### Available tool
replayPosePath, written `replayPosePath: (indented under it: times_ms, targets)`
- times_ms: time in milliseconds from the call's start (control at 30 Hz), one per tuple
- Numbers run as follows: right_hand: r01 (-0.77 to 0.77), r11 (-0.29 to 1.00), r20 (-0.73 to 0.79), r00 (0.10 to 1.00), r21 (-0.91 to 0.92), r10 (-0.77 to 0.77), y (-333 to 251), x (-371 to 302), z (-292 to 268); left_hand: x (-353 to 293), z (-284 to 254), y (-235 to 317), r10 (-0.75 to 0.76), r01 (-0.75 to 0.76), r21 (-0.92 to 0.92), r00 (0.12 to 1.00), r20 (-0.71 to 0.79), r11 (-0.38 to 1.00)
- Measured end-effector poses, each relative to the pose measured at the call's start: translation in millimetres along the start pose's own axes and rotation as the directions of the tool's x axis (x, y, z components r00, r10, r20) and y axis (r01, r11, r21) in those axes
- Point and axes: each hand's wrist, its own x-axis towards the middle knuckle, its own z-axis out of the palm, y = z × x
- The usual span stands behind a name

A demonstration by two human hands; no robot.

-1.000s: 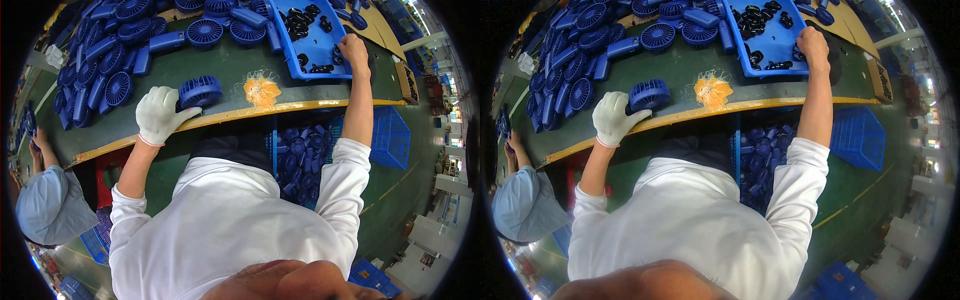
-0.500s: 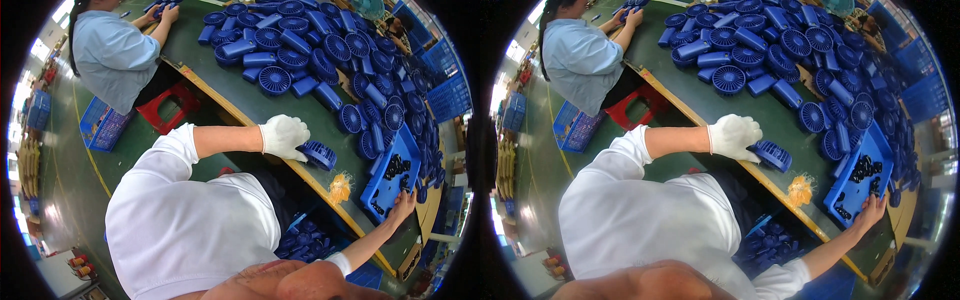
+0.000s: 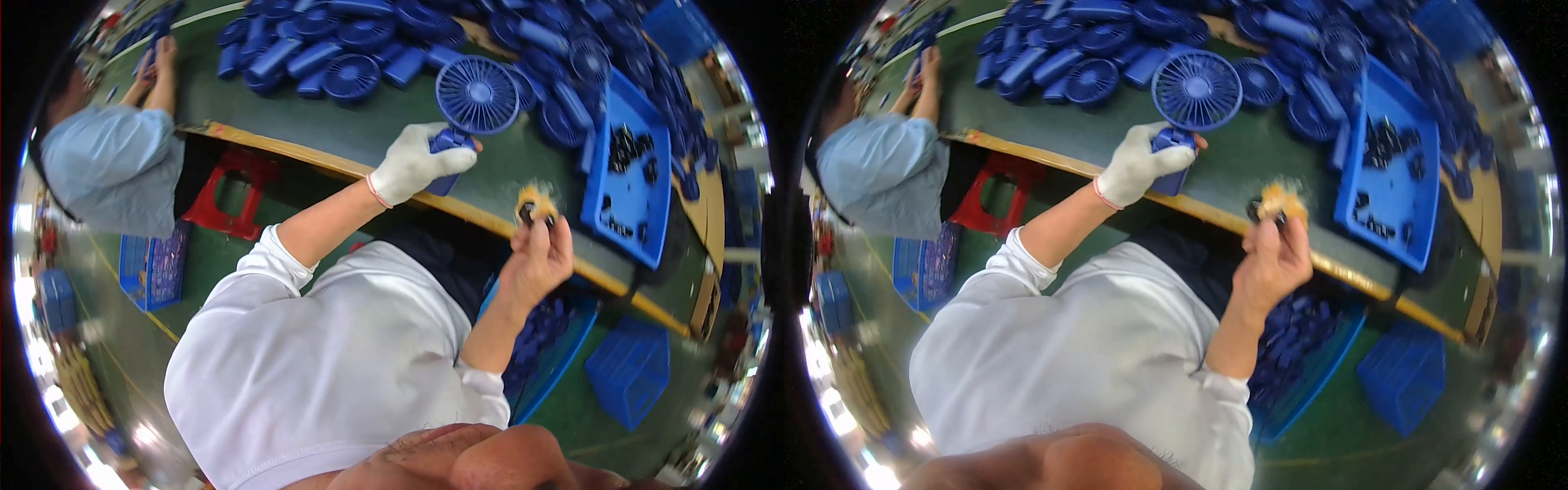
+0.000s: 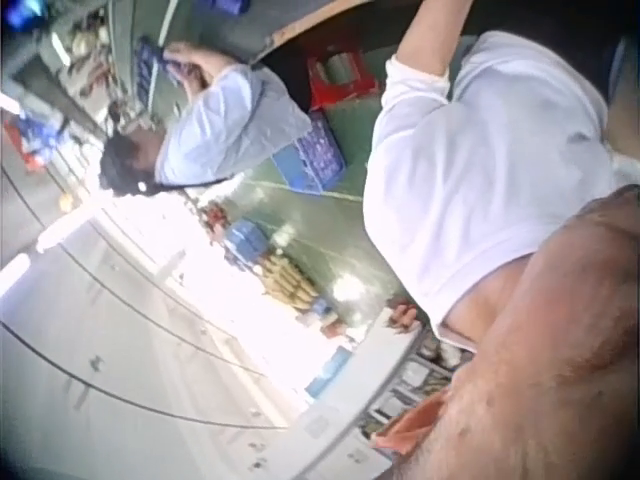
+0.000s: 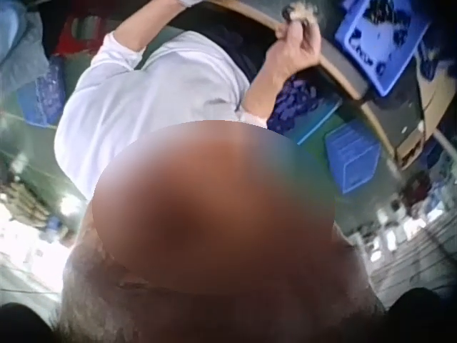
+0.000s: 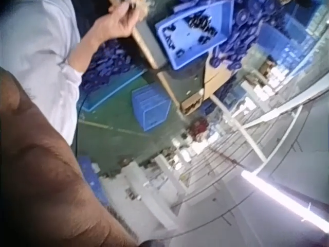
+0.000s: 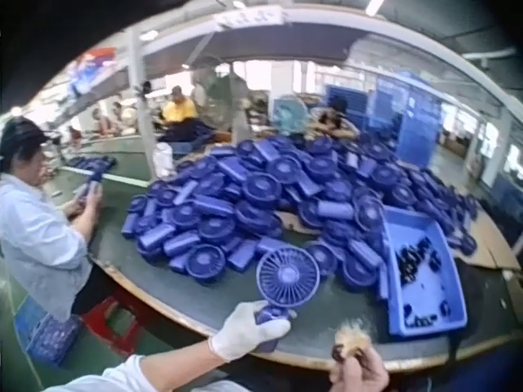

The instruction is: The person assembles handheld fans by picking up a fan body and a black component, fitting the component onto the fan, and placing the assembled unit into a blue crate.

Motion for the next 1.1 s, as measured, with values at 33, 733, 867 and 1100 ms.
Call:
replayPosePath:
  times_ms: [33,733,867,1100]
  targets:
    - [0.007,0.996,-0.009,1.0,0.087,-0.006,0,-4,2,0,9,1,0.03,-0.028,-0.056,0.999,0.029,0.998]
    - [-0.102,0.995,0.06,0.993,-0.011,0.102,29,-11,-6,-1,71,-16,0.131,-0.199,0.421,0.974,0.185,0.885]
    - [-0.312,0.95,0.132,0.942,0.018,0.307,25,-10,-14,-6,78,0,-0.262,0.259,0.066,0.866,0.427,0.964]
    - [-0.495,0.827,0.015,0.86,0.267,0.51,11,-13,-24,-15,98,-15,-0.405,0.521,-0.092,0.751,0.521,0.848]
